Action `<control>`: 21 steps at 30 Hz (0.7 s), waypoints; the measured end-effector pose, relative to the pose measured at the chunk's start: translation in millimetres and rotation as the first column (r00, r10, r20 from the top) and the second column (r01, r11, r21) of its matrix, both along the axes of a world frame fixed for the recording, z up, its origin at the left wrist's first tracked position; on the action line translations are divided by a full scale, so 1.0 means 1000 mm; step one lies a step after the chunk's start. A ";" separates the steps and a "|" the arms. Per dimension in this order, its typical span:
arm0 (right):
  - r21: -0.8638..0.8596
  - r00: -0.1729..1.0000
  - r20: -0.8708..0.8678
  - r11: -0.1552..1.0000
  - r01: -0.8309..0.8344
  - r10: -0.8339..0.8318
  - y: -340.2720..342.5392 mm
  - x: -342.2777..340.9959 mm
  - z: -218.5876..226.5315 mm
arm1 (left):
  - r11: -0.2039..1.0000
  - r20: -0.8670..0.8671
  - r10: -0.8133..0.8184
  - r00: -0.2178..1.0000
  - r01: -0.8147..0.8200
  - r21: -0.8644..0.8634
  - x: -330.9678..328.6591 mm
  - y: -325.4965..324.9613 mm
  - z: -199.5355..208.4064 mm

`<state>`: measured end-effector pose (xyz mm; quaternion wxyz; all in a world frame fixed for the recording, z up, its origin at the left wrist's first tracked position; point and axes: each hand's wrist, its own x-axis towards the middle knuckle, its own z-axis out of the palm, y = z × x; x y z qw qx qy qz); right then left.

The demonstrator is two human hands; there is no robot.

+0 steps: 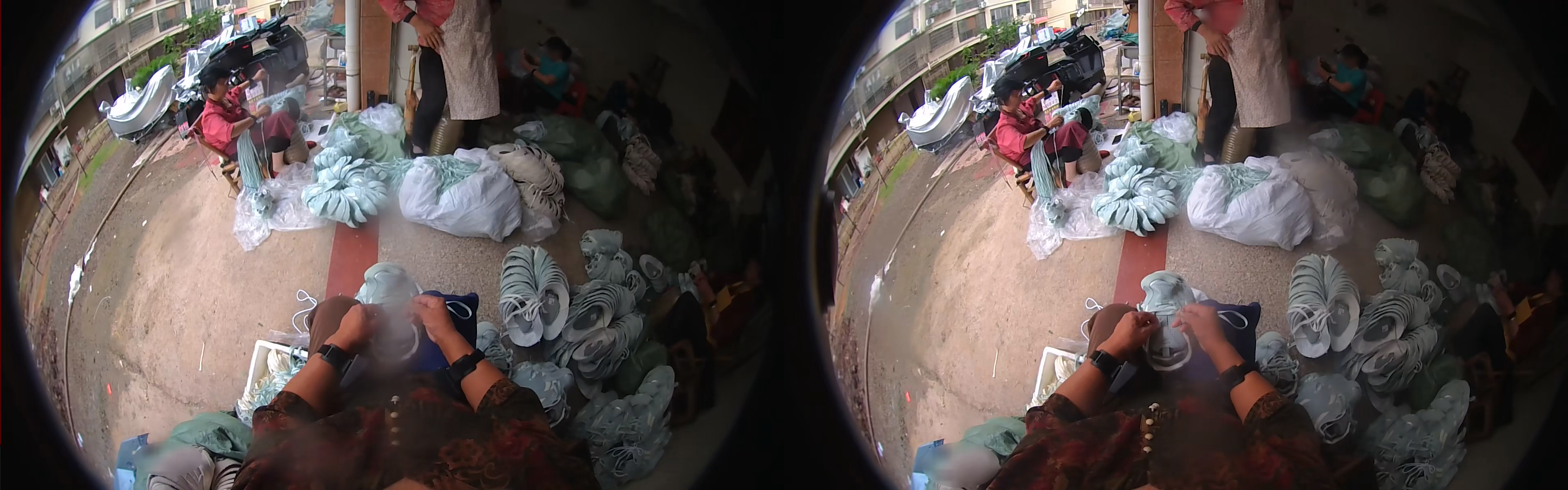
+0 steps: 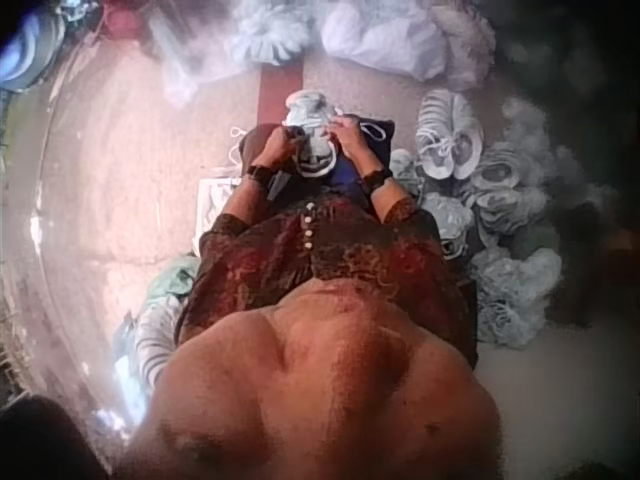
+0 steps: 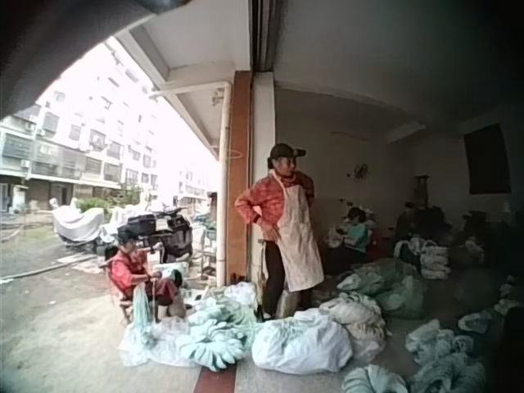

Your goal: The person sits on the ground and laces a light green sneaker by threading the laces through the eyelets and tying them. They repeat this process on a second sneaker, handling each shoe one at a time.

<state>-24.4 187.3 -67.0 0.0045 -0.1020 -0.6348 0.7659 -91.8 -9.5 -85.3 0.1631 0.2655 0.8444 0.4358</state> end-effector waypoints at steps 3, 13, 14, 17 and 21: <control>-0.055 1.000 -0.003 0.998 0.014 -0.014 0.001 0.001 -0.002 | 0.995 -0.264 -0.066 0.962 0.045 -0.086 -0.002 0.000 -0.016; -0.010 0.998 0.028 0.998 0.057 -0.057 -0.005 -0.005 -0.012 | 0.995 -0.630 0.033 0.776 -0.083 -0.051 0.012 0.015 -0.001; -0.013 0.996 0.048 0.997 0.079 -0.079 -0.001 -0.005 -0.014 | 0.971 -0.628 -0.040 0.777 -0.119 -0.209 0.014 0.020 0.004; -0.036 0.999 0.008 0.999 0.035 -0.034 -0.002 0.002 -0.009 | 0.987 -0.705 0.039 0.708 -0.137 -0.083 0.024 0.015 0.007; -0.094 0.999 0.037 0.995 0.042 -0.039 -0.002 0.003 -0.007 | 0.946 -0.649 -0.045 0.760 -0.176 -0.271 0.024 0.021 0.022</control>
